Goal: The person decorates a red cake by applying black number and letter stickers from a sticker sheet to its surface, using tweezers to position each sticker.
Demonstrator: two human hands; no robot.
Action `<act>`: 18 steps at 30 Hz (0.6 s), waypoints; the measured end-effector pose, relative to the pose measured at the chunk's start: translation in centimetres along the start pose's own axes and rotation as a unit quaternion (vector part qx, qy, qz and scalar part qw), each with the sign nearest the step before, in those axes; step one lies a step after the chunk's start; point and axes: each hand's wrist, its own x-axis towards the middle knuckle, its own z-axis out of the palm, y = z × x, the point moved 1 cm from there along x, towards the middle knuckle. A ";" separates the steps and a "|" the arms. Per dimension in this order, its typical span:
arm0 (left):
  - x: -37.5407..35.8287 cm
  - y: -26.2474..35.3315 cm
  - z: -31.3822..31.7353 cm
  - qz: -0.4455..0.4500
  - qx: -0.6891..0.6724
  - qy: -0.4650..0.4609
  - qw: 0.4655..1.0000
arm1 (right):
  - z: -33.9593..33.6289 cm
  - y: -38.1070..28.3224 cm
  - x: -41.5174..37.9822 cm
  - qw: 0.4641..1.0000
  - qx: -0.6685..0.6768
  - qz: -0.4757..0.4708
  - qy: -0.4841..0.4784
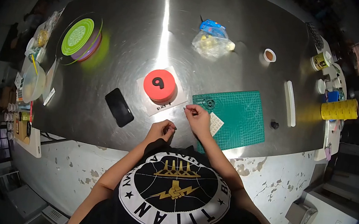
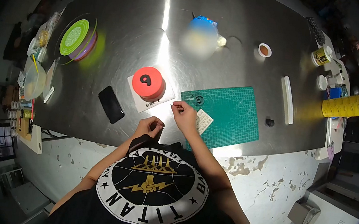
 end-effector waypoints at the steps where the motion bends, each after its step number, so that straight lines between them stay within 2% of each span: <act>1: -0.3 -0.6 -0.6 -0.007 -0.015 0.014 1.000 | 0.8 -0.1 0.2 1.000 -0.025 -0.009 0.003; 7: -1.4 -2.4 -2.7 0.036 -0.006 0.070 0.997 | 3.7 0.4 0.8 0.989 -0.115 -0.084 0.038; 11: -1.4 -2.7 -3.2 0.052 -0.021 0.061 0.997 | 4.3 0.5 0.7 0.984 -0.142 -0.092 0.051; 16: -1.3 -3.1 -3.6 0.053 -0.037 0.036 0.997 | 4.7 0.2 0.6 0.971 -0.161 -0.151 0.085; 18: -1.3 -3.1 -3.8 0.045 -0.041 0.027 0.998 | 4.8 0.3 0.7 0.973 -0.161 -0.137 0.087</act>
